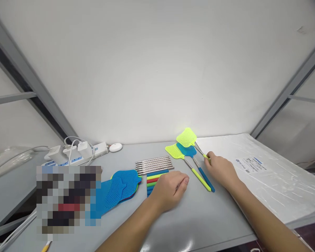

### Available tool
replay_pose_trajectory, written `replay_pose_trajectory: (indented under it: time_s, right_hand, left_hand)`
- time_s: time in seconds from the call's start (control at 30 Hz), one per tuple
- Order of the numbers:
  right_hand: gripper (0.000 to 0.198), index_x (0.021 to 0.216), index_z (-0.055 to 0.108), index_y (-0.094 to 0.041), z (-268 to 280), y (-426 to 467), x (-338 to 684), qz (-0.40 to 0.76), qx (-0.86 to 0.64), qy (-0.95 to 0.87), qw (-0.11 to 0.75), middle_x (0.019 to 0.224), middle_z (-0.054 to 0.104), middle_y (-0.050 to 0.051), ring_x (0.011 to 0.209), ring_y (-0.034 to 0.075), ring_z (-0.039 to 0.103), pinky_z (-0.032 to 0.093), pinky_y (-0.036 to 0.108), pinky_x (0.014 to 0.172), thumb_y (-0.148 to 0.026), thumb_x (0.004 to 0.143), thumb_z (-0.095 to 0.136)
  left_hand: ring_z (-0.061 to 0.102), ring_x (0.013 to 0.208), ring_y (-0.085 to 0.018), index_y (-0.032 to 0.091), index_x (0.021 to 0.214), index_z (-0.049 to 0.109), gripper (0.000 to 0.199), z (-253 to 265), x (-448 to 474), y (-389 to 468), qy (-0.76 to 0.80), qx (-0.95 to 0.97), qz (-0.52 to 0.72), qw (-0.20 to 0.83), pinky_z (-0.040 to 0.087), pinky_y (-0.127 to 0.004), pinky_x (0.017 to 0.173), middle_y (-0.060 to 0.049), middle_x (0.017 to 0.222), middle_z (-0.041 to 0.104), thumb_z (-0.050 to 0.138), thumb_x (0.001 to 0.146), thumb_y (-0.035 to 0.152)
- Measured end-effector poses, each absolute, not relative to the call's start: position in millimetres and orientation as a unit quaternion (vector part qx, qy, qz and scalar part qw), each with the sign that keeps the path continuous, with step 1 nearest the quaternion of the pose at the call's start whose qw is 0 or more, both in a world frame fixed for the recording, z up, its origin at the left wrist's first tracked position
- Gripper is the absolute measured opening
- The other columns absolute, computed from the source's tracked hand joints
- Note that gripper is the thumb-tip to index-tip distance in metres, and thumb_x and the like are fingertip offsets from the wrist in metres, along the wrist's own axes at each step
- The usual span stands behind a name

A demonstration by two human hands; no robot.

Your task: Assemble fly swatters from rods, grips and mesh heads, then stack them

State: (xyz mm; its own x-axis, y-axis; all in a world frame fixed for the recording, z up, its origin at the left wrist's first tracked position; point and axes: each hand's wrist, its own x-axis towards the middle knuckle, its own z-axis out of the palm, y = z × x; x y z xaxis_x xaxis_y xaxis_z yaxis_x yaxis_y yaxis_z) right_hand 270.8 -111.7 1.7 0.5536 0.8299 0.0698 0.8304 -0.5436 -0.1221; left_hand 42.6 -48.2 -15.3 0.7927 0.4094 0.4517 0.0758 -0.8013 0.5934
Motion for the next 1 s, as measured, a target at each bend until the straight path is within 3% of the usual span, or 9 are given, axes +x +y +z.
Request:
replay_pose_trajectory:
  time_s: [0.53, 0.8, 1.0]
  right_hand:
    - [0.024, 0.085, 0.049, -0.021, -10.6, -115.3, 241.7, 0.020, -0.829, -0.558, 0.018, 0.076, 0.065, 0.005, 0.066, 0.020, 0.061, 0.023, 0.028, 0.052, -0.030, 0.095, 0.029]
    - [0.012, 0.090, 0.050, -0.019, -16.1, -117.2, 236.7, -0.007, -0.815, -0.580, -0.004, 0.084, 0.065, 0.006, 0.065, 0.019, 0.062, 0.019, 0.028, 0.051, -0.023, 0.089, 0.039]
    - [0.016, 0.095, 0.050, -0.020, -14.8, -119.6, 238.2, -0.008, -0.807, -0.591, 0.002, 0.083, 0.065, 0.004, 0.065, 0.019, 0.063, 0.020, 0.028, 0.050, -0.026, 0.092, 0.036]
  left_hand:
    - [0.056, 0.068, -0.015, 0.018, 0.092, 0.063, 0.024, -19.0, 44.7, -46.8, 0.083, 0.935, 0.292, 0.182, 0.039, -0.027, 0.063, -0.003, 0.075, 0.065, 0.040, 0.095, 0.024]
    - [0.056, 0.067, -0.015, 0.017, 0.091, 0.064, 0.023, -19.0, 43.6, -44.8, 0.085, 0.933, 0.301, 0.176, 0.039, -0.027, 0.062, -0.003, 0.074, 0.065, 0.042, 0.094, 0.023]
    - [0.054, 0.064, -0.014, 0.017, 0.089, 0.064, 0.022, -19.8, 43.6, -43.1, 0.083, 0.932, 0.310, 0.167, 0.038, -0.027, 0.060, -0.002, 0.070, 0.063, 0.043, 0.093, 0.021]
